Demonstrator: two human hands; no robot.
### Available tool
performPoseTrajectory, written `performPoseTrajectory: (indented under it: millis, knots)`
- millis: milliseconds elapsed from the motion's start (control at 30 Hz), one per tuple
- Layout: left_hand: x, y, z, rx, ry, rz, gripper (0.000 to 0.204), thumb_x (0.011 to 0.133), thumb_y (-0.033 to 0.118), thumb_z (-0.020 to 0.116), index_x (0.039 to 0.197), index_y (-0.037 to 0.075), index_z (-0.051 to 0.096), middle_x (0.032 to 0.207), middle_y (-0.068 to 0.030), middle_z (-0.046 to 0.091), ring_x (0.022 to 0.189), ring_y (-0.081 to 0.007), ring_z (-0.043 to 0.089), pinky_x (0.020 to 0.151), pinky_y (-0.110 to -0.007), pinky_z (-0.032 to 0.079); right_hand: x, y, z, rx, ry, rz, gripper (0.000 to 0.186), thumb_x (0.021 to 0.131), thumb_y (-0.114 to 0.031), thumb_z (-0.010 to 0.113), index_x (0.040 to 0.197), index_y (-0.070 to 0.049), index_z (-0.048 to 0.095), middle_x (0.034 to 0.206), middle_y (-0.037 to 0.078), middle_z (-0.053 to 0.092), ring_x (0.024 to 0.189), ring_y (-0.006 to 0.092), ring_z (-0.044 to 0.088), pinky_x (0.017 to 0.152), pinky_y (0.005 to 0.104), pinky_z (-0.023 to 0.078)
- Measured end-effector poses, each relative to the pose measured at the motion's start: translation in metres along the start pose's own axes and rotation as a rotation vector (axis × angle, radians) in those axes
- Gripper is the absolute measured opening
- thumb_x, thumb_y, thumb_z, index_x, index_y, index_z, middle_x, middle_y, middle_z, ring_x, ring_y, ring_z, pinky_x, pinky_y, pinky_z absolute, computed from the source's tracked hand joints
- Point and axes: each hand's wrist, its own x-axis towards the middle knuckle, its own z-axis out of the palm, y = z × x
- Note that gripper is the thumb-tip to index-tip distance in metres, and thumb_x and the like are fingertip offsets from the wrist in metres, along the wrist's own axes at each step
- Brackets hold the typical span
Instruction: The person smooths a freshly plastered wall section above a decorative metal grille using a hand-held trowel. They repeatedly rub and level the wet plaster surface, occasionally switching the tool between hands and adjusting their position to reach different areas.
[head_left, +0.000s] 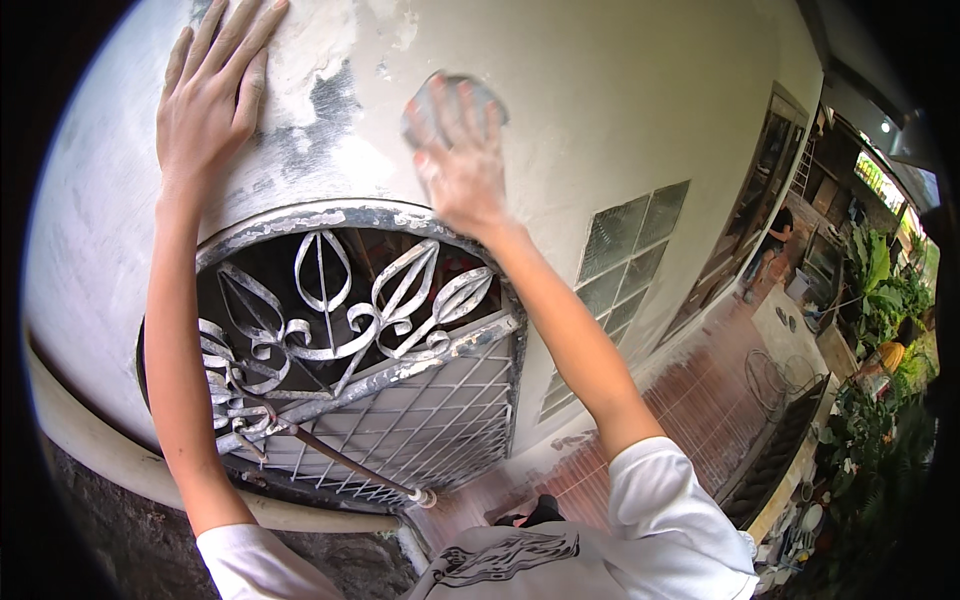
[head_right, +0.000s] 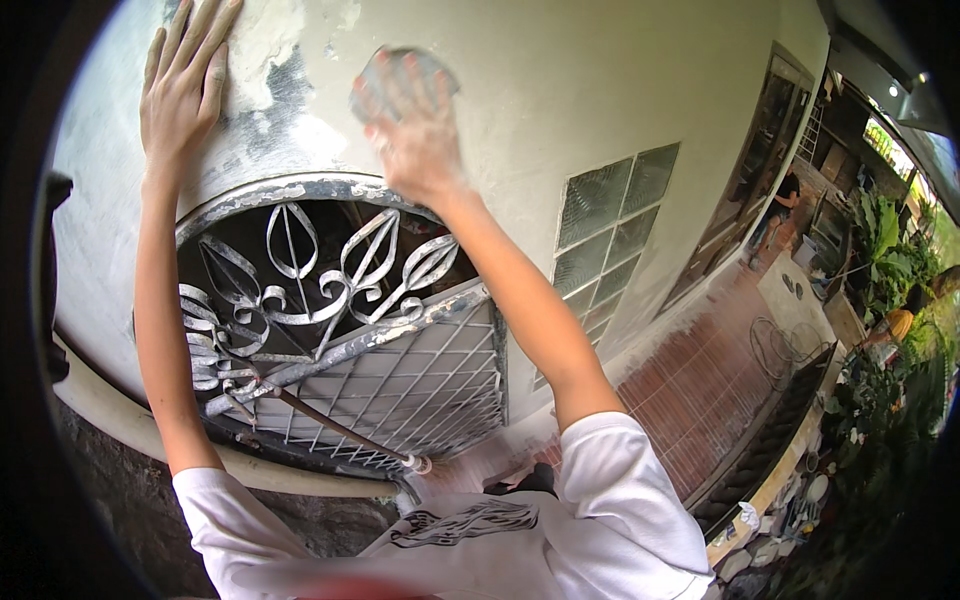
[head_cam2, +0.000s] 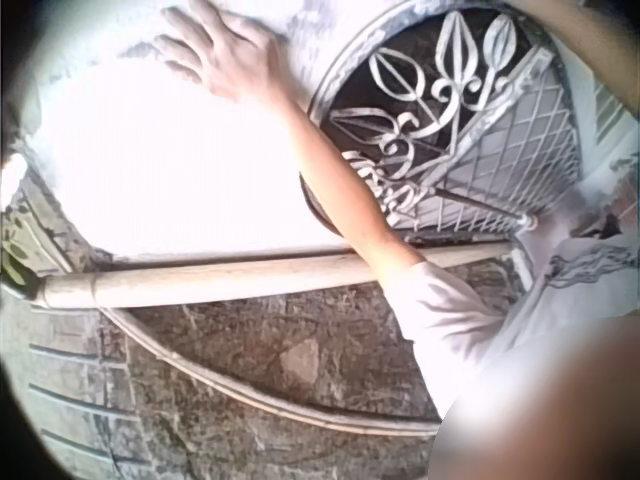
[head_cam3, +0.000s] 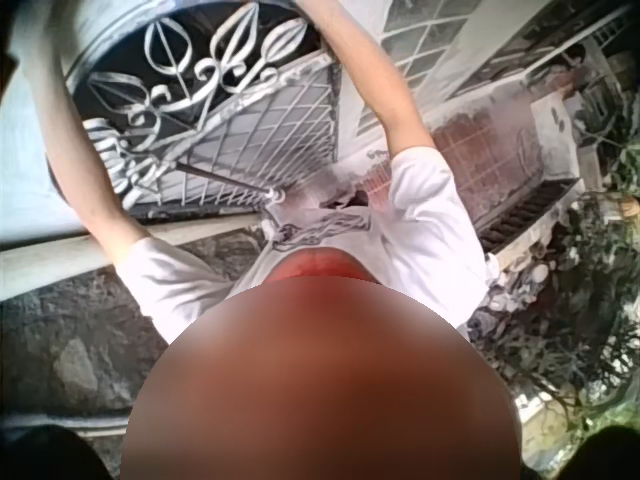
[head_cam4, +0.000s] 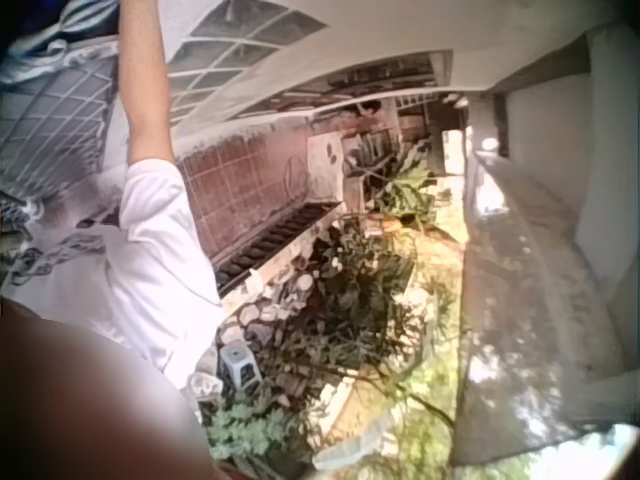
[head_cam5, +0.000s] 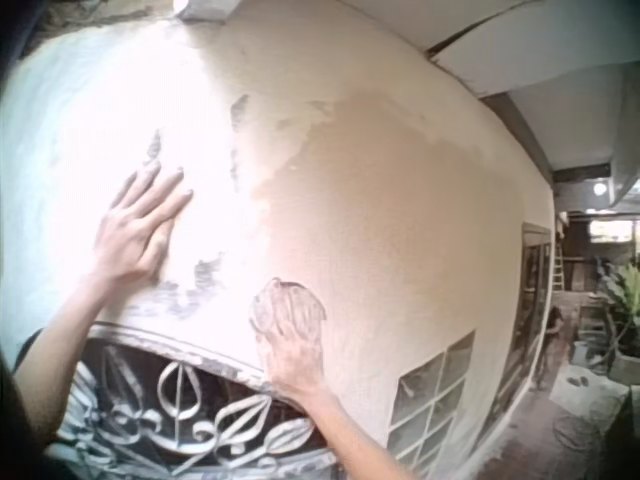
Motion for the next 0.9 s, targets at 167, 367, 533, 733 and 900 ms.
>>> performPoseTrajectory:
  millis: [167,367,533,733,900]
  knots:
    - [-0.013,0.028,0.015,0.683,-0.336,0.046,0.052,0.107,0.043,0.025,0.158,0.038,0.027,0.166,0.0076,0.023,0.154,-0.0145,0.016,0.129,-0.041,0.006,-0.046,-0.002,-0.018,-0.048,-0.267,-0.17,0.057,0.102,-0.036,0.047,0.157,-0.035,0.033,0.168,0.0,0.021,0.155,0.0272,0.015,0.126,0.0516,0.003]
    - [-0.012,0.051,0.044,0.084,-0.176,0.411,0.053,0.106,0.046,0.025,0.159,0.039,0.023,0.167,0.0086,0.019,0.155,-0.0161,0.013,0.129,-0.044,0.002,0.021,0.071,-0.027,-0.063,0.169,0.255,0.053,0.105,-0.033,0.037,0.157,-0.021,0.036,0.167,0.014,0.02,0.153,0.0409,0.017,0.123,0.0561,0.007]
    - [-0.012,0.061,0.038,0.001,-0.357,0.641,0.05,0.105,0.047,0.03,0.155,0.042,0.033,0.165,0.0115,0.024,0.154,-0.0154,0.017,0.13,-0.042,0.005,0.021,0.075,-0.02,-0.103,0.211,0.252,0.055,0.102,-0.027,0.041,0.155,-0.014,0.04,0.166,0.019,0.022,0.152,0.0429,0.019,0.121,0.0594,0.009]
    - [0.02,0.073,0.04,0.101,-0.24,0.427,0.047,0.107,0.042,0.03,0.153,0.043,0.035,0.165,0.0103,0.026,0.153,-0.0164,0.02,0.13,-0.042,0.007,-0.047,0.017,-0.025,-0.011,-0.185,-0.16,0.056,0.097,-0.033,0.054,0.152,-0.029,0.045,0.165,0.007,0.029,0.153,0.033,0.022,0.124,0.0566,0.008]
    - [0.077,0.062,0.048,0.081,-0.077,0.176,0.051,0.1,0.026,0.043,0.15,0.018,0.048,0.163,-0.0078,0.034,0.152,-0.033,0.024,0.125,-0.05,0.014,0.005,0.028,-0.024,-0.048,-0.178,-0.447,0.053,0.097,-0.04,0.054,0.149,-0.037,0.046,0.162,-0.001,0.035,0.151,0.0247,0.027,0.125,0.0524,0.011]
